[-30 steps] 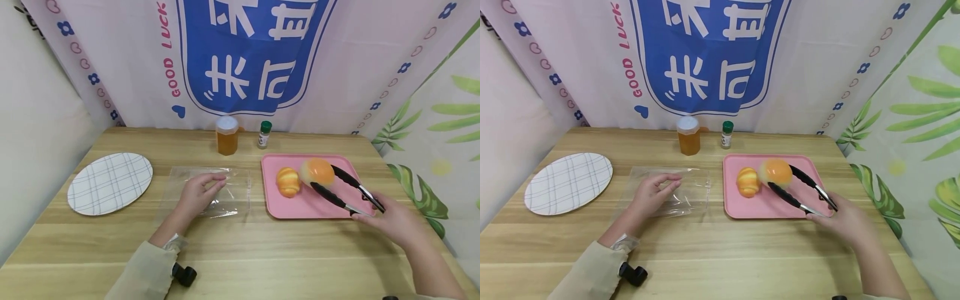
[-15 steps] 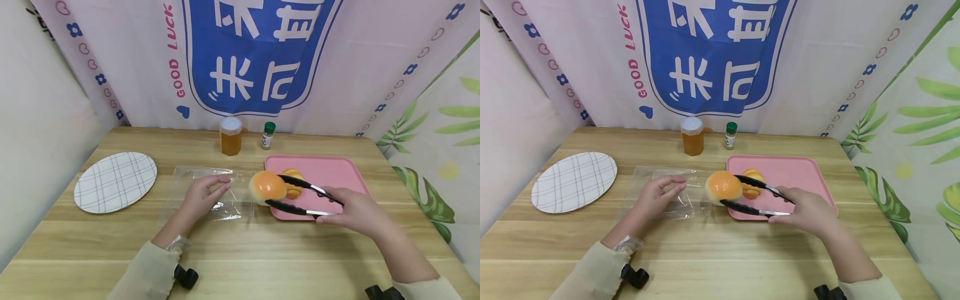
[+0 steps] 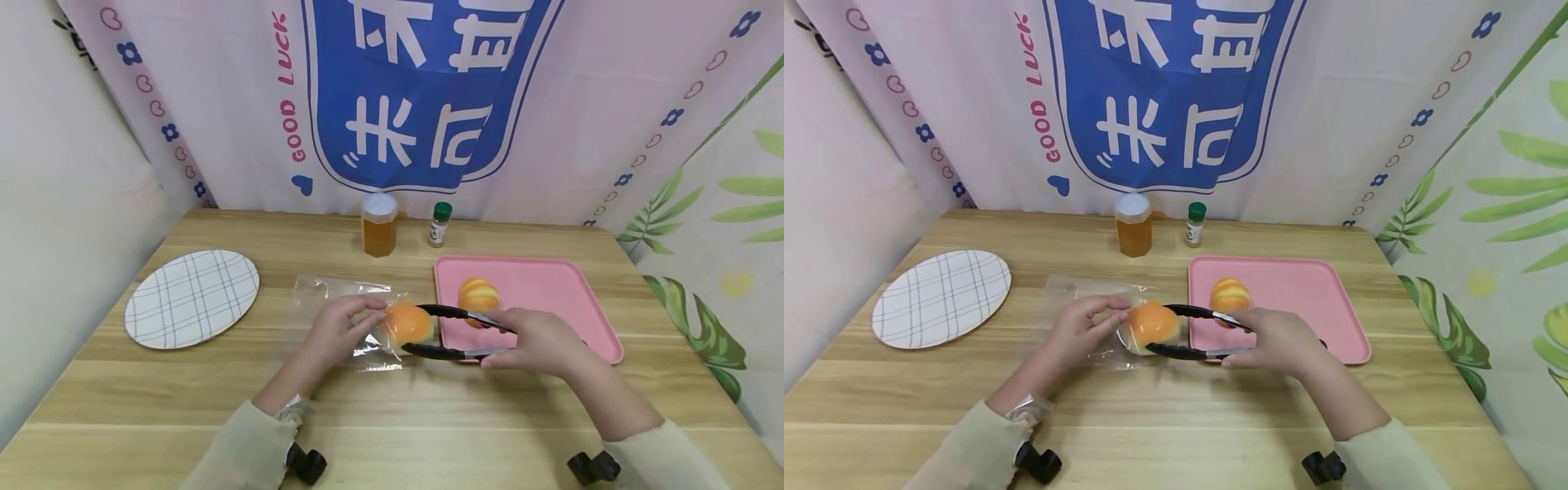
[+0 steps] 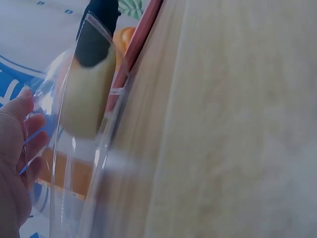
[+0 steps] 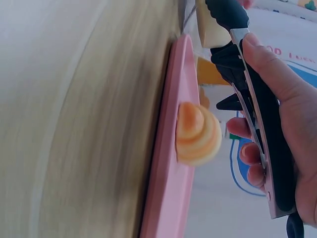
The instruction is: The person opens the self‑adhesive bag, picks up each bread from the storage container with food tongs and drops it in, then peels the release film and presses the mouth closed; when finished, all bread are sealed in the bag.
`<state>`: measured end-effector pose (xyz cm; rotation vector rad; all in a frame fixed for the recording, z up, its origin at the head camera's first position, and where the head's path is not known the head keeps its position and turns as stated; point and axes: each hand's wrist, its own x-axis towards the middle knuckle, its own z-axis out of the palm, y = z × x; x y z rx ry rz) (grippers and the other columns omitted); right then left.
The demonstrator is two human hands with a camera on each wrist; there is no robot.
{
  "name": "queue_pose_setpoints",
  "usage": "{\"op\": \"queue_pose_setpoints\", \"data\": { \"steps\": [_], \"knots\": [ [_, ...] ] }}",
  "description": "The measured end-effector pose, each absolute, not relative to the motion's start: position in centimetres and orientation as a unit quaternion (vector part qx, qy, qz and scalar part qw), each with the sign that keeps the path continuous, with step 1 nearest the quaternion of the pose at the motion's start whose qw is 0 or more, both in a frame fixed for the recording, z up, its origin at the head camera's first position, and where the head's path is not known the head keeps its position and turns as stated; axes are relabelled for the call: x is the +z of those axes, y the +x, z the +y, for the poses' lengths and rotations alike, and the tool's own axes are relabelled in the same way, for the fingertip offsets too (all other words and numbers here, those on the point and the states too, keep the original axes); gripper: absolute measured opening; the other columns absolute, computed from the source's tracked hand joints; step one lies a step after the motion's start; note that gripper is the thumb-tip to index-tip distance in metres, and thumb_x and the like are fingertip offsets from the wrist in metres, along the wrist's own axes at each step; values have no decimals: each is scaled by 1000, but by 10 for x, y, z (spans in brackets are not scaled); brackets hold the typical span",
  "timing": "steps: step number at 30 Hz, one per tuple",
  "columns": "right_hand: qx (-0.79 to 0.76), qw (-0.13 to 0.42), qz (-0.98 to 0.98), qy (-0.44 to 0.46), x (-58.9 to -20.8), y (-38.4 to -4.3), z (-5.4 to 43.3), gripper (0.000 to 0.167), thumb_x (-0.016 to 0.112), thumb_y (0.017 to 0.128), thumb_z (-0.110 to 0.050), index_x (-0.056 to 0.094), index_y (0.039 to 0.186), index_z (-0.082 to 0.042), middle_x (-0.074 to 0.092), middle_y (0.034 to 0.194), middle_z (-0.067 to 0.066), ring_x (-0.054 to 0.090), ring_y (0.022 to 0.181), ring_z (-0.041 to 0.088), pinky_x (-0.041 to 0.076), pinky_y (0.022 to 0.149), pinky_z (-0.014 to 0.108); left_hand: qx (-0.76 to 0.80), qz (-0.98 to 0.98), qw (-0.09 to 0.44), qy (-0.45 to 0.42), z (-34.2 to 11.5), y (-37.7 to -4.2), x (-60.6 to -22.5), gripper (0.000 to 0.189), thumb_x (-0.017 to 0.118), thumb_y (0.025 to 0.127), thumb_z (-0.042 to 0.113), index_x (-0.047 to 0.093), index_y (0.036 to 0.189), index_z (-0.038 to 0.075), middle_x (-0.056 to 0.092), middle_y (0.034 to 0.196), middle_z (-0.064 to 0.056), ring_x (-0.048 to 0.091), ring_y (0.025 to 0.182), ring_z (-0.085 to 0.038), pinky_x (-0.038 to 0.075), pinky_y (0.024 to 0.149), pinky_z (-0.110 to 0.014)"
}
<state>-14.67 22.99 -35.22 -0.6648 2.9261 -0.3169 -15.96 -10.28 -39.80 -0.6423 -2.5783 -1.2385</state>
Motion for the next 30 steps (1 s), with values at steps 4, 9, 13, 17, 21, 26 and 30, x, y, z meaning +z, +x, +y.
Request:
{"op": "queue_pose_setpoints", "data": {
  "steps": [4, 9, 13, 17, 21, 26, 30],
  "knots": [
    [-113, 67, 963, -236, -358, -150, 216, 80, 76, 71, -64, 61, 134, -18, 69, 122, 6, 66, 111, 27, 54, 92, 51, -425, -873, 98, -219, -98, -156, -397, 18, 70, 90, 21, 73, 105, 12, 74, 111, -3, 69, 106, -22, 55, 97, -42],
    [-112, 70, 959, -251, -363, -154, 199, 77, 77, 72, -62, 60, 134, -19, 71, 116, 2, 68, 102, 21, 56, 85, 47, -444, -865, 92, -218, -95, -153, -397, 16, 69, 90, 18, 74, 103, 10, 75, 107, -4, 69, 98, -19, 57, 87, -36],
    [-112, 70, 957, -257, -364, -157, 187, 76, 76, 73, -62, 59, 134, -19, 71, 117, 1, 69, 101, 20, 57, 81, 46, -451, -862, 96, -212, -93, -152, -398, 15, 69, 91, 18, 74, 102, 9, 75, 105, -3, 69, 92, -16, 58, 79, -28],
    [-112, 57, 954, -271, -364, -160, 177, 75, 75, 74, -62, 60, 133, -19, 71, 117, 1, 69, 101, 20, 57, 80, 46, -449, -862, 110, -208, -94, -152, -398, 14, 70, 91, 18, 75, 101, 10, 75, 103, -3, 69, 91, -16, 58, 77, -27],
    [-101, 45, 953, -281, -363, -162, 171, 77, 76, 73, -62, 60, 133, -18, 71, 113, 2, 68, 100, 20, 57, 79, 45, -444, -859, 136, -216, -95, -153, -396, 12, 71, 89, 16, 75, 99, 9, 76, 103, -4, 71, 96, -19, 59, 83, -32],
    [-88, 45, 956, -277, -362, -162, 167, 80, 76, 72, -63, 59, 135, -17, 71, 113, 3, 68, 99, 21, 57, 78, 44, -440, -852, 154, -239, -96, -154, -390, 12, 72, 89, 14, 75, 99, 10, 76, 104, -3, 71, 99, -20, 58, 89, -36],
    [-89, 47, 956, -275, -362, -163, 166, 80, 76, 71, -64, 59, 134, -17, 71, 113, 3, 68, 99, 22, 56, 78, 44, -415, -856, 164, -262, -94, -154, -383, 12, 72, 89, 15, 75, 100, 12, 76, 103, -2, 70, 98, -19, 56, 90, -37]
  ]
}}
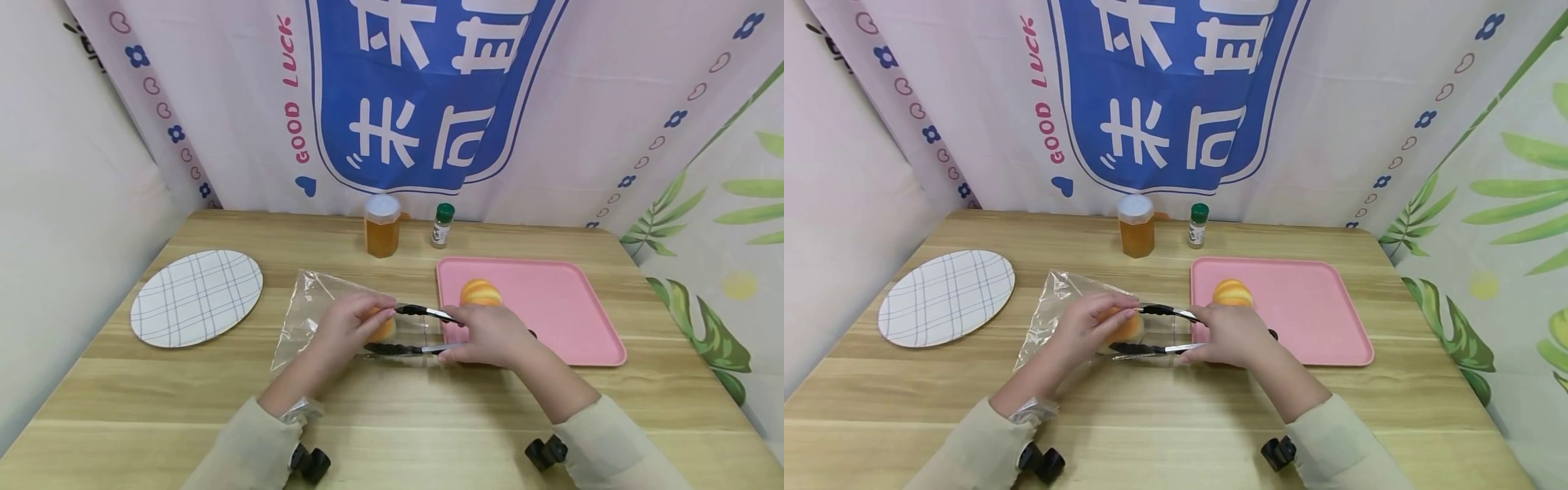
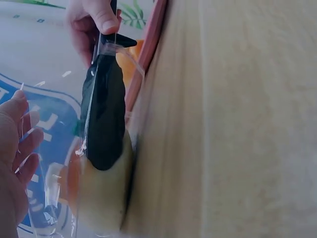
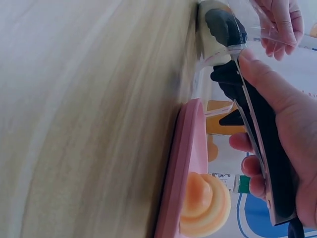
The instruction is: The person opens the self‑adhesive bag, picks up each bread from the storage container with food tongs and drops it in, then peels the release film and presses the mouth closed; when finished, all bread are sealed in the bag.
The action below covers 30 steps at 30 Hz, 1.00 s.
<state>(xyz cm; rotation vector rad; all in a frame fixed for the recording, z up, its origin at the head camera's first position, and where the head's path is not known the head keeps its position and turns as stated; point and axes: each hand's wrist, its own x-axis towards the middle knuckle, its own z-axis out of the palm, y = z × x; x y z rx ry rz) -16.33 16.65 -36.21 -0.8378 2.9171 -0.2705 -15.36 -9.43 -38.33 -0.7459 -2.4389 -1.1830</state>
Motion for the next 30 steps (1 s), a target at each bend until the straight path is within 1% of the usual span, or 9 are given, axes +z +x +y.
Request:
{"op": "queue_pose_setpoints", "data": {
  "steps": [4, 9, 15, 18, 20, 23, 26, 27, 30],
  "knots": [
    [-102, 58, 957, -265, -363, -165, 166, 81, 77, 70, -64, 59, 135, -18, 71, 111, 2, 68, 99, 20, 56, 79, 44, -400, -858, 170, -273, -93, -154, -379, 12, 71, 89, 14, 75, 100, 11, 76, 102, -3, 70, 97, -21, 55, 91, -40],
    [-127, 70, 956, -254, -367, -166, 168, 83, 77, 69, -64, 59, 135, -18, 71, 110, 1, 67, 98, 18, 56, 81, 43, -412, -858, 156, -264, -93, -155, -382, 11, 71, 89, 16, 75, 99, 11, 76, 102, -2, 70, 98, -19, 56, 91, -38],
    [-139, 63, 955, -256, -370, -166, 166, 85, 78, 68, -66, 59, 136, -19, 71, 109, 0, 66, 95, 17, 56, 77, 40, -427, -862, 129, -241, -91, -150, -383, 13, 69, 91, 18, 75, 101, 13, 76, 102, -2, 69, 92, -16, 58, 80, -31],
    [-138, 60, 954, -258, -369, -167, 163, 85, 78, 67, -67, 60, 135, -20, 71, 107, -2, 64, 90, 14, 55, 74, 38, -429, -862, 126, -239, -90, -149, -383, 13, 69, 91, 19, 75, 102, 14, 76, 102, -1, 68, 92, -15, 57, 79, -30],
    [-142, 62, 953, -259, -368, -167, 163, 84, 78, 67, -67, 60, 135, -20, 71, 108, -2, 63, 90, 14, 55, 76, 38, -434, -861, 122, -237, -91, -148, -383, 13, 69, 91, 18, 75, 102, 14, 75, 103, -1, 68, 91, -15, 57, 79, -29],
    [-170, 81, 950, -250, -367, -170, 165, 81, 80, 68, -63, 60, 135, -23, 71, 110, -2, 63, 95, 14, 55, 82, 40, -451, -855, 116, -229, -92, -147, -383, 13, 69, 91, 17, 75, 103, 13, 75, 104, -2, 68, 89, -14, 57, 76, -25],
    [-206, 108, 944, -233, -367, -173, 170, 78, 81, 70, -57, 59, 136, -23, 70, 108, -2, 62, 96, 15, 54, 86, 42, -476, -844, 114, -220, -95, -146, -383, 13, 70, 90, 14, 75, 102, 11, 75, 104, -3, 68, 90, -14, 58, 76, -23],
    [-212, 114, 944, -225, -366, -174, 172, 77, 82, 70, -56, 59, 136, -24, 70, 108, -2, 62, 96, 14, 54, 87, 42, -484, -840, 114, -219, -96, -146, -383, 13, 70, 90, 13, 75, 102, 10, 75, 104, -4, 68, 89, -15, 58, 75, -23],
    [-208, 120, 945, -222, -365, -176, 175, 77, 82, 71, -56, 58, 137, -23, 69, 105, -2, 61, 92, 14, 53, 83, 41, -496, -831, 114, -225, -97, -146, -384, 13, 70, 89, 10, 74, 101, 8, 75, 103, -6, 69, 89, -16, 58, 75, -22]
  ]
}}
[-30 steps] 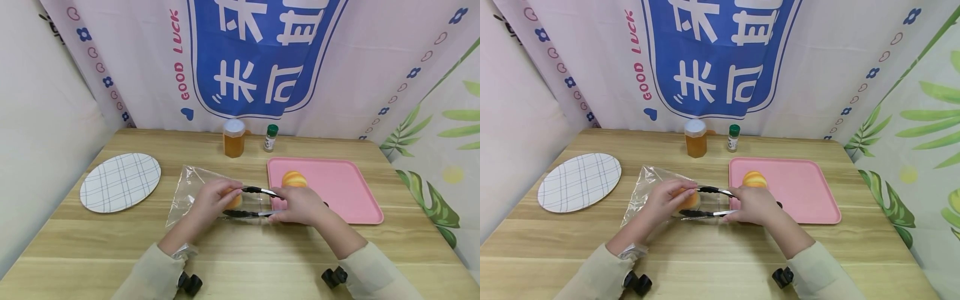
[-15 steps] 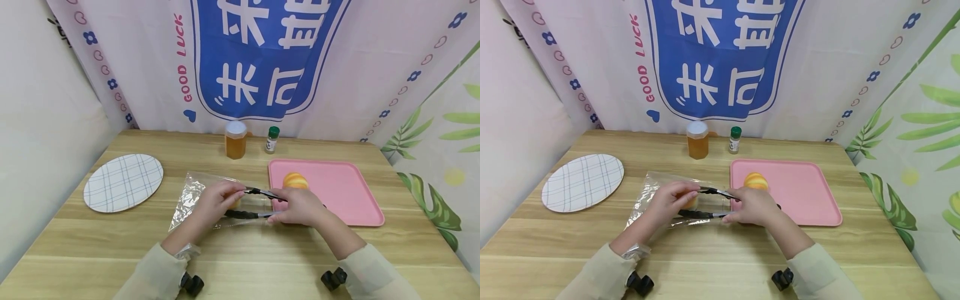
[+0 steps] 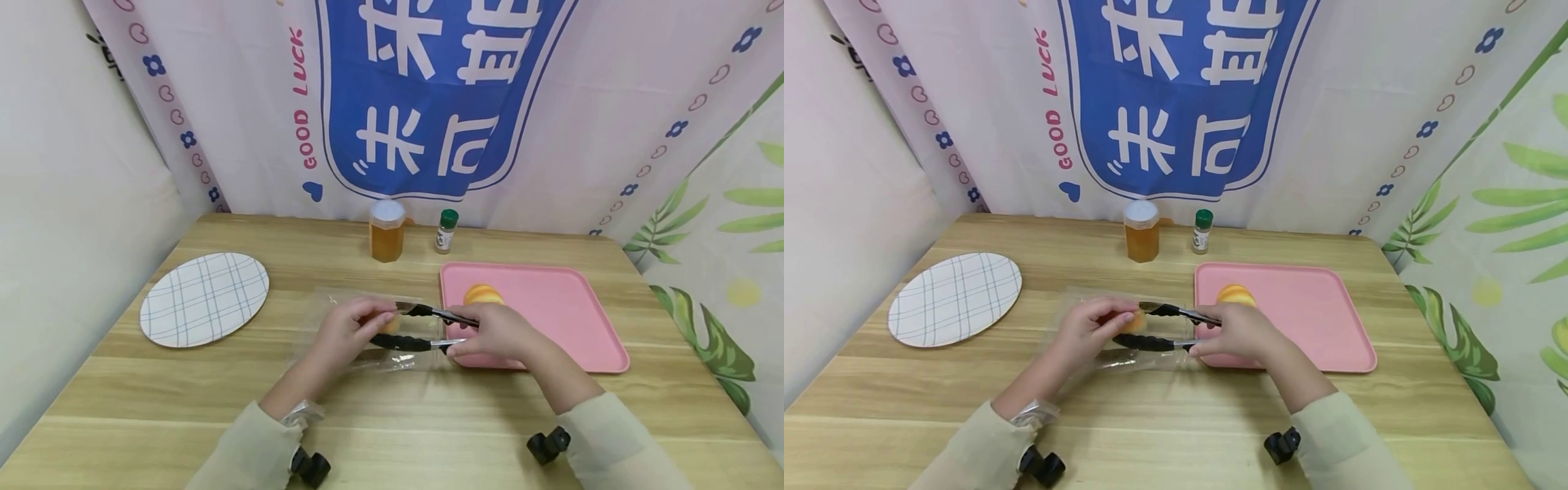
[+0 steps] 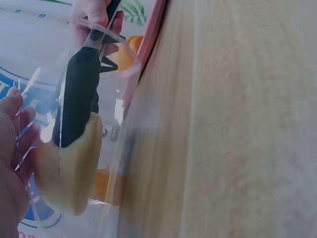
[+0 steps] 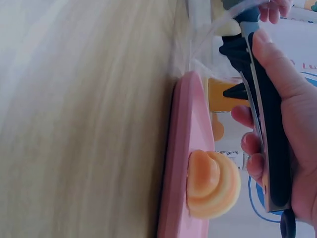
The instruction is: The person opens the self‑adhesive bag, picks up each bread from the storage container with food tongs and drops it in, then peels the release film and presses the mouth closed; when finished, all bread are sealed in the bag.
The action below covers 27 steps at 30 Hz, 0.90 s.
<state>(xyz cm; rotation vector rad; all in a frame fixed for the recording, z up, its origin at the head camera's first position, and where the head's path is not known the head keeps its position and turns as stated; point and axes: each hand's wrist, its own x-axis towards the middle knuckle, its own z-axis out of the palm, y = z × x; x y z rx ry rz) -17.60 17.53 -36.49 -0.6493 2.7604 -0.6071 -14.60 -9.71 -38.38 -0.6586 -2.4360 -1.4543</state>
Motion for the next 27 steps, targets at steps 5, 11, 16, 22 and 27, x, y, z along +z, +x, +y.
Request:
{"op": "queue_pose_setpoints", "data": {
  "steps": [5, 11, 16, 22, 27],
  "knots": [
    [-172, 85, 949, -251, -365, -174, 167, 78, 81, 71, -57, 59, 137, -21, 71, 106, -1, 64, 93, 14, 55, 80, 40, -477, -834, 125, -248, -94, -148, -387, 12, 70, 89, 9, 75, 100, 8, 75, 101, -6, 68, 85, -15, 57, 71, -22],
    [-136, 51, 954, -263, -370, -168, 151, 74, 80, 72, -58, 62, 132, -18, 71, 119, -1, 66, 107, 17, 55, 90, 41, -451, -841, 144, -262, -89, -149, -390, 11, 72, 89, 13, 76, 99, 11, 76, 103, -3, 70, 92, -17, 57, 76, -27],
    [-127, 49, 955, -264, -371, -166, 143, 74, 79, 72, -59, 63, 131, -18, 70, 120, -1, 66, 105, 17, 55, 88, 40, -436, -846, 155, -265, -87, -148, -391, 12, 72, 88, 14, 76, 99, 11, 76, 102, -2, 70, 93, -17, 58, 77, -29],
    [-130, 65, 953, -267, -373, -168, 137, 75, 79, 72, -58, 61, 134, -20, 69, 101, -3, 55, 74, 7, 50, 71, 31, -428, -842, 177, -278, -84, -148, -389, 13, 73, 87, 14, 76, 99, 9, 77, 99, -3, 71, 94, -19, 58, 84, -34],
    [-133, 74, 952, -264, -375, -170, 134, 76, 79, 72, -59, 60, 135, -23, 68, 96, -5, 52, 71, 7, 46, 65, 29, -425, -842, 171, -285, -84, -147, -385, 13, 72, 89, 16, 76, 99, 10, 76, 99, -2, 71, 96, -17, 58, 86, -33]
  ]
}}
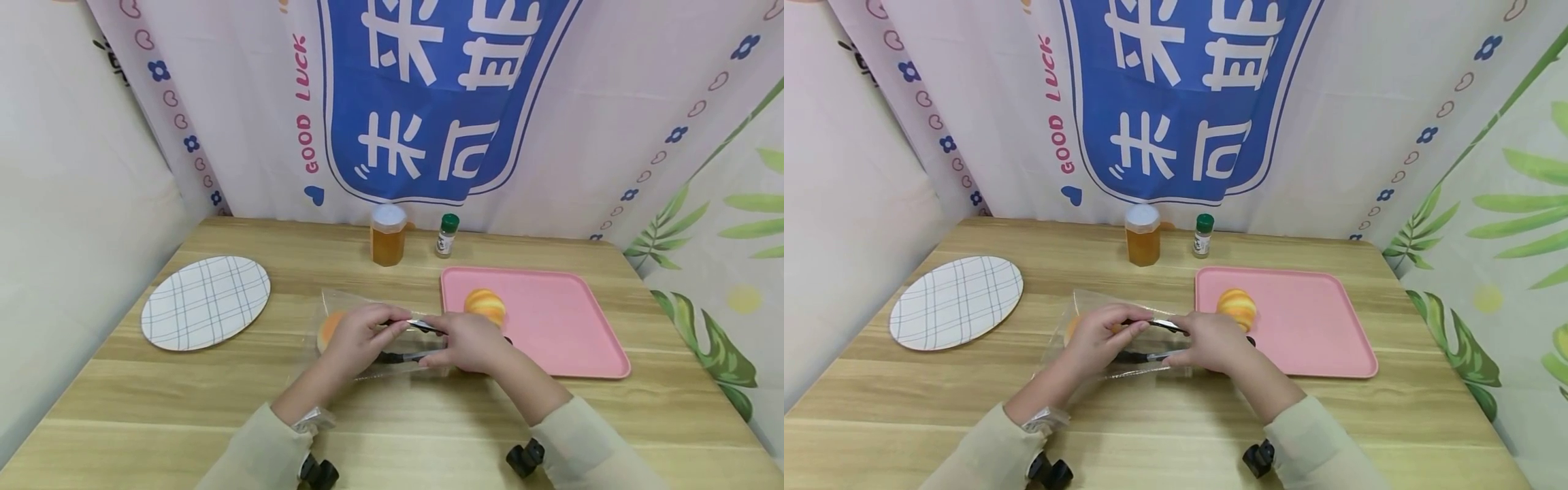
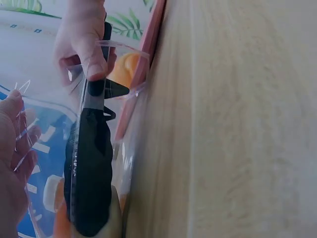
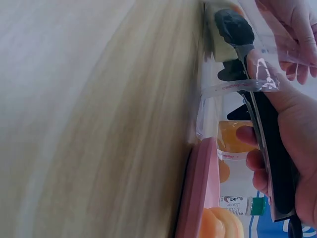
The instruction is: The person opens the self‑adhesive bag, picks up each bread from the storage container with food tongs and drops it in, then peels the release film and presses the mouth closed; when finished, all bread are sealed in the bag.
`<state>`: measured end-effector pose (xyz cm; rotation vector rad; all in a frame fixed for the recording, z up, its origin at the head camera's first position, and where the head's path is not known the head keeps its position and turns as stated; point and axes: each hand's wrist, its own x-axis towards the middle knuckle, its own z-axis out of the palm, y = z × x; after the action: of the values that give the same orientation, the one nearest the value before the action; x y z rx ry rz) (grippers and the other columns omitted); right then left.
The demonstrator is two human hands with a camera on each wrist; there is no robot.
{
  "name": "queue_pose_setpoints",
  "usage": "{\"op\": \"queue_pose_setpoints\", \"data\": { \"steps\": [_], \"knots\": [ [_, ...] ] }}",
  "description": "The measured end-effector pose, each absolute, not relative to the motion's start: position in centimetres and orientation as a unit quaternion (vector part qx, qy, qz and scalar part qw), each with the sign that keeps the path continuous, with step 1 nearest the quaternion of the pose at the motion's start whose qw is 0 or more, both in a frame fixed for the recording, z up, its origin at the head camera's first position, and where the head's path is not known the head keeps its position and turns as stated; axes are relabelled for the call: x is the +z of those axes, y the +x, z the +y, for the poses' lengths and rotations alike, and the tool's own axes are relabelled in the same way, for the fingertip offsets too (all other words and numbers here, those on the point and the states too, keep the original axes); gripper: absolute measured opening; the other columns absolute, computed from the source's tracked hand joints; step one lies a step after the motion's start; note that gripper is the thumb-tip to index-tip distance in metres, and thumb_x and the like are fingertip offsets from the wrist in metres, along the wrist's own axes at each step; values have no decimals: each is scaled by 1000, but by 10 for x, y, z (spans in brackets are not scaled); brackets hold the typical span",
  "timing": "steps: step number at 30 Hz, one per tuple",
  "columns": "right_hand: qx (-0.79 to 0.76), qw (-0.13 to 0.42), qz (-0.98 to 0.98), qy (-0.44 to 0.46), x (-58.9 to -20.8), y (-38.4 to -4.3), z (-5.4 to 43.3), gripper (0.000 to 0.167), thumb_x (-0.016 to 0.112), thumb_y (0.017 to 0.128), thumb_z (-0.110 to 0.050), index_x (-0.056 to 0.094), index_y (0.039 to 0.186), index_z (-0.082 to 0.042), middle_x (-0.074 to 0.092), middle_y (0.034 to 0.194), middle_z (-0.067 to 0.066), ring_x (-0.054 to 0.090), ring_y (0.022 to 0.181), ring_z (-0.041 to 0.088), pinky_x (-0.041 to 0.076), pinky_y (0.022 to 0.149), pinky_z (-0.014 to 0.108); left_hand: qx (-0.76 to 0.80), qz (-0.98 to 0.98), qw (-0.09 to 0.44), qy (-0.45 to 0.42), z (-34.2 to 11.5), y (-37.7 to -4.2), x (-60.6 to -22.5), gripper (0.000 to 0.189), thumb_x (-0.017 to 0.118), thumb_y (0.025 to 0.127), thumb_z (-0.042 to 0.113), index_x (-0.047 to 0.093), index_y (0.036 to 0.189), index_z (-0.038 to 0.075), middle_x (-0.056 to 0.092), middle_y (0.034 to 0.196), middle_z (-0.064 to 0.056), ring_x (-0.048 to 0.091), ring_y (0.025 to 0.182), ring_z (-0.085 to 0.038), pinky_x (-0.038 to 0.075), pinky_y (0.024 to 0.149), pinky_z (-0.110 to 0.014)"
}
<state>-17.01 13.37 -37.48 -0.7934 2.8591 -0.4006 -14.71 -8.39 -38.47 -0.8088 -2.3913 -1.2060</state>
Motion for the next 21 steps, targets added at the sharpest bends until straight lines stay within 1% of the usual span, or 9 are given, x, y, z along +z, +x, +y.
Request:
{"op": "queue_pose_setpoints", "data": {
  "steps": [3, 6, 9, 10, 13, 16, 17, 21],
  "knots": [
    [-134, 78, 953, -261, -374, -170, 132, 75, 79, 72, -59, 59, 136, -24, 67, 93, -6, 52, 70, 8, 45, 64, 29, -423, -843, 167, -286, -84, -146, -382, 13, 71, 89, 17, 76, 99, 10, 76, 100, -2, 71, 98, -17, 58, 87, -33],
    [-137, 78, 952, -261, -374, -170, 131, 74, 79, 72, -59, 60, 135, -24, 68, 95, -6, 53, 71, 9, 46, 66, 30, -421, -843, 170, -288, -84, -146, -382, 13, 71, 89, 17, 76, 99, 9, 76, 100, -3, 71, 98, -18, 58, 87, -34],
    [-142, 72, 952, -262, -374, -169, 131, 74, 79, 72, -60, 60, 134, -25, 71, 103, -5, 60, 80, 10, 52, 71, 34, -424, -840, 171, -293, -83, -146, -383, 13, 72, 88, 15, 76, 99, 8, 76, 99, -3, 71, 97, -18, 58, 87, -34],
    [-144, 69, 951, -265, -374, -168, 131, 74, 79, 72, -60, 60, 135, -25, 71, 104, -4, 61, 81, 10, 52, 72, 34, -425, -839, 171, -293, -83, -146, -384, 12, 72, 88, 14, 76, 98, 8, 76, 99, -3, 71, 96, -18, 58, 86, -34],
    [-148, 58, 949, -272, -375, -168, 130, 75, 78, 72, -61, 60, 135, -25, 72, 115, -1, 67, 95, 14, 56, 81, 38, -427, -839, 168, -292, -83, -147, -387, 12, 72, 87, 12, 76, 98, 8, 76, 99, -3, 71, 96, -19, 57, 87, -34],
    [-145, 55, 949, -276, -376, -168, 128, 75, 78, 72, -61, 60, 135, -24, 71, 119, 0, 69, 101, 17, 57, 84, 40, -429, -841, 164, -287, -82, -146, -388, 12, 73, 87, 12, 76, 98, 9, 77, 99, -3, 71, 96, -19, 57, 87, -35],
    [-143, 54, 949, -276, -376, -168, 127, 75, 78, 72, -61, 60, 134, -24, 70, 122, 0, 68, 106, 18, 56, 87, 41, -430, -840, 164, -287, -82, -147, -388, 12, 73, 87, 12, 76, 99, 9, 77, 99, -3, 71, 96, -19, 57, 87, -35],
    [-131, 56, 952, -272, -377, -169, 124, 74, 77, 72, -61, 59, 135, -26, 70, 123, -1, 67, 108, 17, 56, 88, 41, -433, -840, 159, -285, -81, -146, -387, 13, 72, 88, 15, 76, 100, 10, 77, 99, -1, 70, 97, -17, 57, 87, -35]
  ]
}}
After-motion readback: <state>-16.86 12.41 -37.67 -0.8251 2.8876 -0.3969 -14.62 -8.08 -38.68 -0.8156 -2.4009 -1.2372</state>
